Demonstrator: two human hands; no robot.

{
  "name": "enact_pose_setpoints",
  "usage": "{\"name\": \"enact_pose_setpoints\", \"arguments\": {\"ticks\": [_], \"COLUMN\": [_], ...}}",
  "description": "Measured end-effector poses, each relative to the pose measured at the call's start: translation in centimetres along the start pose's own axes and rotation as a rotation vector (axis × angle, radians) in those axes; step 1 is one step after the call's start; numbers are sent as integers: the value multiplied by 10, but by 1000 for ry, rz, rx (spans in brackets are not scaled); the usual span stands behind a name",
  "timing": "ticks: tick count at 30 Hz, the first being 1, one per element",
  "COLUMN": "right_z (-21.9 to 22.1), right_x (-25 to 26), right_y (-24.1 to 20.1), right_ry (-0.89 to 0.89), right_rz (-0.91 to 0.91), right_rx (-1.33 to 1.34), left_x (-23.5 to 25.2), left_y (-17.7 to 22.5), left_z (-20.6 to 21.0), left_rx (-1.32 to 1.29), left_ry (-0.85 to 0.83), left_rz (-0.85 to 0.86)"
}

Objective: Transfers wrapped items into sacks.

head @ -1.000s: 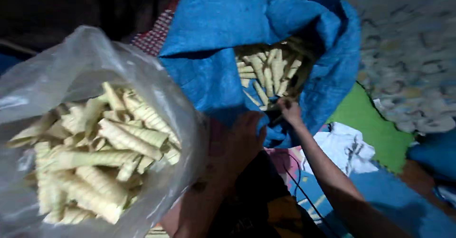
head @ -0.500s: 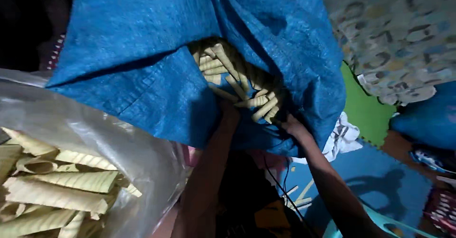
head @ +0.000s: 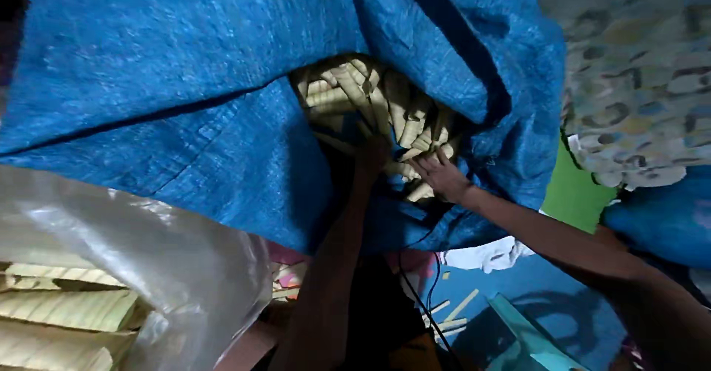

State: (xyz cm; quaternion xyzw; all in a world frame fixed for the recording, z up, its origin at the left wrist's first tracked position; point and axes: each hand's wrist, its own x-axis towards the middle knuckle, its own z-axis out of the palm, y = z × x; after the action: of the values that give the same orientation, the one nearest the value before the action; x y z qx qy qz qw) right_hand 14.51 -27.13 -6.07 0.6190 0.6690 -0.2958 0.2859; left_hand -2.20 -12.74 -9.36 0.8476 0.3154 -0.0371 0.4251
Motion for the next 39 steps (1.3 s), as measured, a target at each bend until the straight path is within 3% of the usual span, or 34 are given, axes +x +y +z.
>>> {"name": "enact_pose_setpoints", "arguments": {"ticks": [3,7,10,12,15,18,20,23,25,27,30,33,36,39], "right_z": [0,0,-11,-22,-30,-21,-19,-22,-39,-39,-22,-38,-80,-126], "right_x": [-2,-13,-23,-28,-33,-30,-22,-5,0,9,15,16,1,-33], "right_y": [5,4,10,18,26,25,16,9,8,11,12,1,-7,-8], "right_ry": [52,88,128,152,230,241,129,-136,-254,-179,-166,-243,-95,308], "right_rz": [51,32,-74,-53,52,91,129,286,182,50,26,73,27,-93], "right_rx": [-13,59,147,254,427,331,247,396,243,1,-87,-61,30,406], "left_x": [18,21,7,-1,-10,-31,-50,-93,-137,-183,-227,-273,-333,-387], "left_y": [14,4,10,10,9,27,45,61,64,51,23,12,-1,-18], "left_z": [3,9,-10,-25,-66,-125,-152,-177,-197,-213,-223,-227,-224,-209], "left_rx": [41,-6,-99,-25,332,316,168,-168,-382,-610,-1141,-1290,-1152,-1026], "left_ry": [-201,-267,-243,-186,-239,-227,-171,-52,34,154,280,474,650,786], "left_rz": [-180,-251,-409,-357,-183,-154,-119,49,82,49,271,300,146,-58]}}
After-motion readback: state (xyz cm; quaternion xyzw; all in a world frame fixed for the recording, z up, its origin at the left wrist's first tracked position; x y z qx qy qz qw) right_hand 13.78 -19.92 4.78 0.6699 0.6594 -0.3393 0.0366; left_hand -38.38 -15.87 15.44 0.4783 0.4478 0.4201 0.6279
